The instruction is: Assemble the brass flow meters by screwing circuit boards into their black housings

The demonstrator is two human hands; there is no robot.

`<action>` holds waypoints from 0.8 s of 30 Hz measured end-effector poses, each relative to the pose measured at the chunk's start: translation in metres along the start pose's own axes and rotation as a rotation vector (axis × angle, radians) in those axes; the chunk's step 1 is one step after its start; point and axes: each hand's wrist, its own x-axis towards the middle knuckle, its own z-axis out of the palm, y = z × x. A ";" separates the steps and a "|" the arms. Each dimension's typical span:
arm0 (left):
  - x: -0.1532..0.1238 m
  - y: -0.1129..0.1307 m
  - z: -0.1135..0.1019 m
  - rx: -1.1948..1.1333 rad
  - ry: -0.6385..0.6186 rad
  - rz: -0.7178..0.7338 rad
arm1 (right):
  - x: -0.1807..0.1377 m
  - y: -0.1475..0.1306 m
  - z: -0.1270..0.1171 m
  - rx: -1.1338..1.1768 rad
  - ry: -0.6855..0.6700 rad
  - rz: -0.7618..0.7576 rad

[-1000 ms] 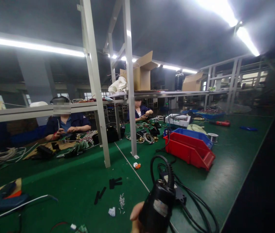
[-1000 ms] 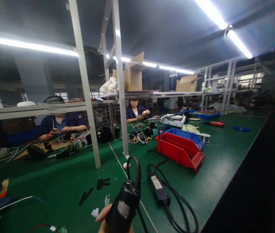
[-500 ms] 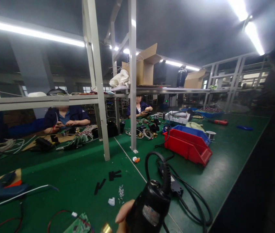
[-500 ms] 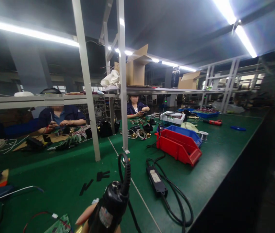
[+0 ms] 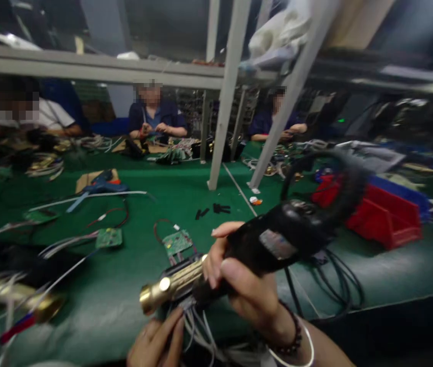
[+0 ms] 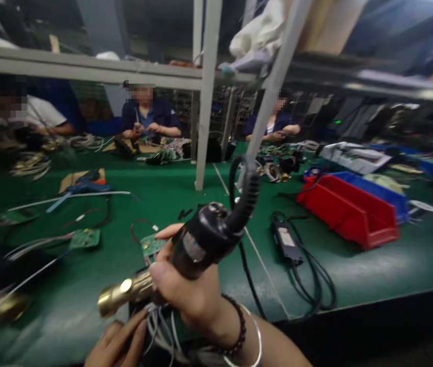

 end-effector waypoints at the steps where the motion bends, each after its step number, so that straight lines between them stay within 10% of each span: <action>1: -0.004 0.005 -0.009 -0.008 -0.034 -0.045 | 0.000 0.000 0.000 -0.017 -0.019 0.002; 24: -0.004 0.013 -0.011 -0.014 -0.027 -0.104 | -0.004 0.008 0.001 -0.153 -0.098 0.108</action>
